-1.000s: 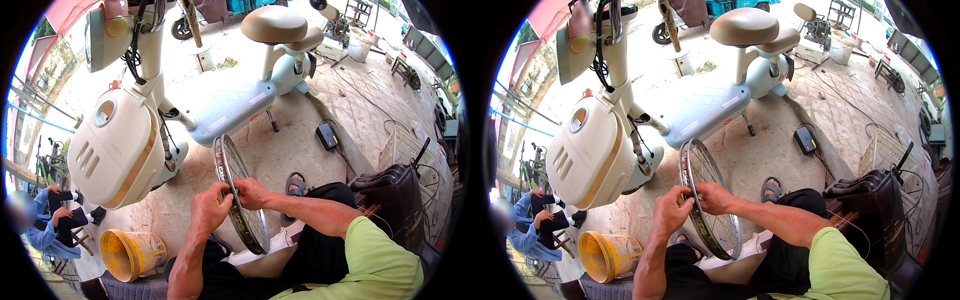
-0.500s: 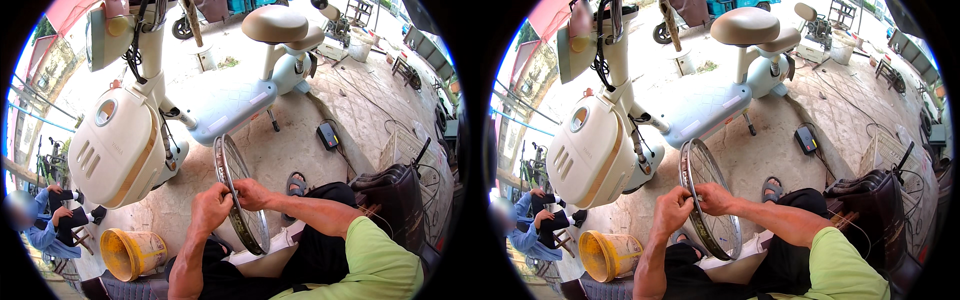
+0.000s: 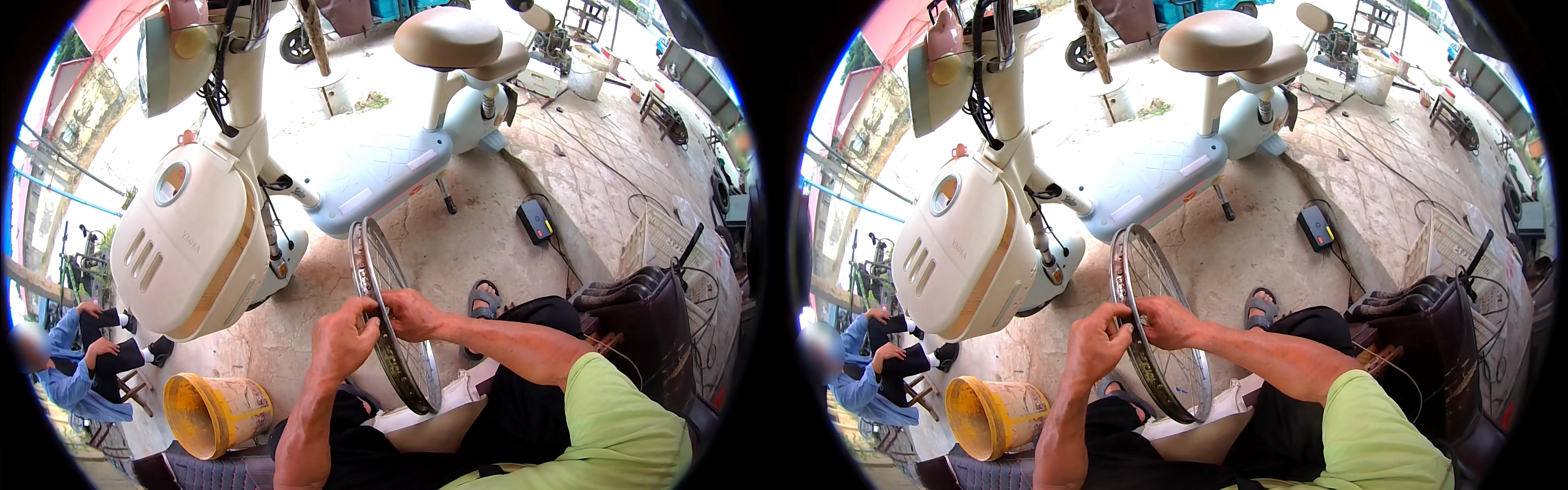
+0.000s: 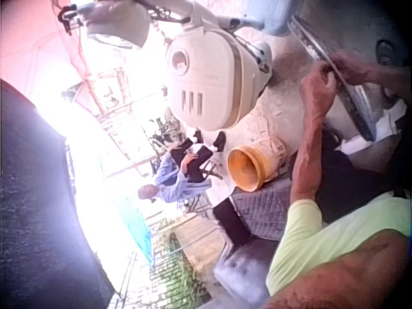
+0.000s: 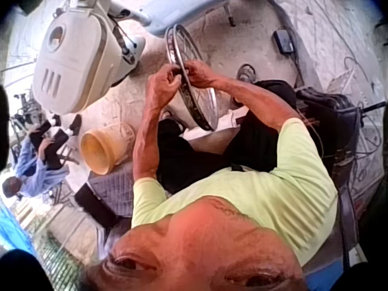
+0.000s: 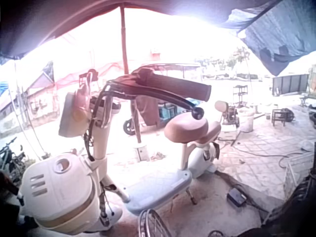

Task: The person sits and works on a bicycle wheel rim, repeatedly pressing and adjusting small metal components along the rim's edge with both hands. The person rotates the rim to access different sections while maintaining a seated position.

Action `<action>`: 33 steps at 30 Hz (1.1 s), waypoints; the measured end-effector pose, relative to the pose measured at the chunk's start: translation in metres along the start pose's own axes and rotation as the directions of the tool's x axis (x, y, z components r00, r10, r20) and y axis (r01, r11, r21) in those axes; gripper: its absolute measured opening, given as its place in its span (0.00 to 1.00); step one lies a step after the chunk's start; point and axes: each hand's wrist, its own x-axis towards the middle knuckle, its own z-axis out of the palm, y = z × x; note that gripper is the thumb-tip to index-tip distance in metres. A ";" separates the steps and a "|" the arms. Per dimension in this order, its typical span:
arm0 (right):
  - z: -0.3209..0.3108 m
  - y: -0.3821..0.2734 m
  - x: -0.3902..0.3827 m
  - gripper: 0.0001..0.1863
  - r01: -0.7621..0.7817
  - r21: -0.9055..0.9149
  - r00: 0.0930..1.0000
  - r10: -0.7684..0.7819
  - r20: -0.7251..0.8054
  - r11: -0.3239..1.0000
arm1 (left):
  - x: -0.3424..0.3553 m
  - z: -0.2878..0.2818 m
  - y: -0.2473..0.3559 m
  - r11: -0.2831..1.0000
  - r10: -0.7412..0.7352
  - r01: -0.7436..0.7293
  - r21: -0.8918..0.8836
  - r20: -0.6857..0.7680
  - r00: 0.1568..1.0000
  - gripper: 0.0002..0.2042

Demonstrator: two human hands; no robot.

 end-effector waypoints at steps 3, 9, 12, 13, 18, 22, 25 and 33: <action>0.002 0.003 -0.001 0.14 -0.027 -0.059 0.997 0.031 0.073 0.998 | 0.001 0.000 -0.001 1.000 -0.017 0.017 0.009 0.019 1.000 0.08; -0.003 -0.004 0.001 0.14 -0.014 -0.055 0.999 0.016 0.037 0.998 | 0.000 -0.002 0.003 1.000 -0.024 0.024 -0.002 0.016 1.000 0.08; -0.001 0.000 0.000 0.15 -0.025 -0.103 0.996 0.034 0.088 0.994 | 0.001 0.000 0.001 1.000 -0.012 0.012 -0.016 0.009 1.000 0.08; -0.001 0.000 0.000 0.15 -0.026 -0.082 0.997 0.032 0.074 0.996 | 0.001 0.000 0.000 1.000 -0.011 0.011 -0.020 0.004 1.000 0.08; -0.003 -0.003 0.000 0.14 -0.022 -0.045 0.999 0.024 0.043 0.999 | 0.001 -0.002 0.002 1.000 -0.008 0.008 -0.017 0.013 1.000 0.07; -0.002 -0.002 0.000 0.14 -0.011 -0.101 0.997 0.018 0.071 0.995 | 0.001 0.001 -0.003 0.998 -0.004 0.004 -0.067 0.002 1.000 0.07; -0.001 -0.002 -0.001 0.14 -0.006 -0.064 0.999 0.008 0.042 0.998 | 0.002 0.001 -0.001 0.998 -0.044 0.044 -0.049 0.003 0.999 0.07; 0.000 0.001 -0.001 0.14 -0.013 -0.096 0.997 0.020 0.073 0.995 | 0.002 0.001 -0.002 0.998 -0.022 0.022 -0.055 0.005 1.000 0.07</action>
